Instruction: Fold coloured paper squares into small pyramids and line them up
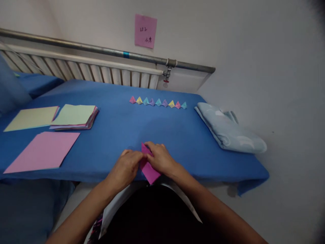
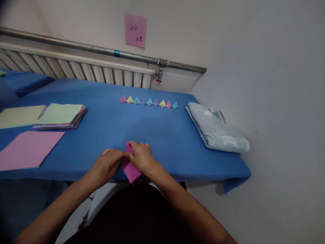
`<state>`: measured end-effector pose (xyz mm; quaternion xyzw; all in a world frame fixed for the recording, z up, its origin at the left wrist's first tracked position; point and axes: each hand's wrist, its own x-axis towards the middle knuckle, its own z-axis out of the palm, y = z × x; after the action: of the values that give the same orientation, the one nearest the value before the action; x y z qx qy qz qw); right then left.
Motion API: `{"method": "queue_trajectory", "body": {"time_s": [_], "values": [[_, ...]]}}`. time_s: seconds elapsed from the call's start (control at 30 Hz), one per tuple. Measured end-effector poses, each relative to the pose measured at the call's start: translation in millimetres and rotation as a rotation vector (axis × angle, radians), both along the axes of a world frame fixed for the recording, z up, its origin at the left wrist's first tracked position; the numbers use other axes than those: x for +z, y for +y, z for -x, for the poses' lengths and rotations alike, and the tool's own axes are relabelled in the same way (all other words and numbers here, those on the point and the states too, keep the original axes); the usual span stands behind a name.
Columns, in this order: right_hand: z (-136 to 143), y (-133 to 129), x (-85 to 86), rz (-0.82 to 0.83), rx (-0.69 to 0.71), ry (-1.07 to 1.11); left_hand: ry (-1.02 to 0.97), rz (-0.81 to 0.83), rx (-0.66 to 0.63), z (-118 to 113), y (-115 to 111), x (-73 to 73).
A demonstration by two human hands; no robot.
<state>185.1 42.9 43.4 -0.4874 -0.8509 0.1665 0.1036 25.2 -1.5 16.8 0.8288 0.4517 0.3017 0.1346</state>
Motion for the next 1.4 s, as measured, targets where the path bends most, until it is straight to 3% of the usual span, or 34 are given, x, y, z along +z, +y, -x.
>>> {"method": "queue_trajectory", "body": {"time_s": [0.17, 0.3, 0.5, 0.63, 0.7, 0.83, 0.9, 1.07, 1.4], "values": [[-1.1, 6.7, 3.3, 0.006, 0.063, -0.032, -0.017, -0.005, -0.089, 5.9, -1.3, -1.2], [-1.1, 7.1, 2.7, -0.003, 0.052, -0.043, 0.091, -0.031, -0.109, 3.2, -6.3, -4.3], [-13.6, 17.2, -2.8, -0.026, -0.069, 0.024, 0.251, -0.129, -0.122, 1.8, -10.8, -7.0], [-33.1, 4.3, -0.7, -0.164, -0.155, 0.112, 0.297, -0.171, -0.121, -1.8, -13.9, -5.9], [-44.0, -12.3, 3.2, -0.207, -0.063, 0.219, 0.302, -0.184, -0.124, -4.6, -15.5, -4.7], [-60.7, -45.4, 4.2, -0.111, 0.221, 0.23, 0.3, -0.148, -0.128, -8.7, -18.3, -0.5], [-65.5, -54.2, -1.9, -0.083, 0.258, 0.195, 0.293, -0.14, -0.123, -10.0, -19.2, 1.3], [-72.1, -55.3, -18.7, -0.135, 0.159, 0.229, 0.255, -0.211, -0.049, -14.1, -19.3, 0.6], [-75.5, -44.5, -29.3, -0.134, 0.04, 0.297, 0.165, -0.221, 0.027, -21.4, -17.8, -1.4]]}}
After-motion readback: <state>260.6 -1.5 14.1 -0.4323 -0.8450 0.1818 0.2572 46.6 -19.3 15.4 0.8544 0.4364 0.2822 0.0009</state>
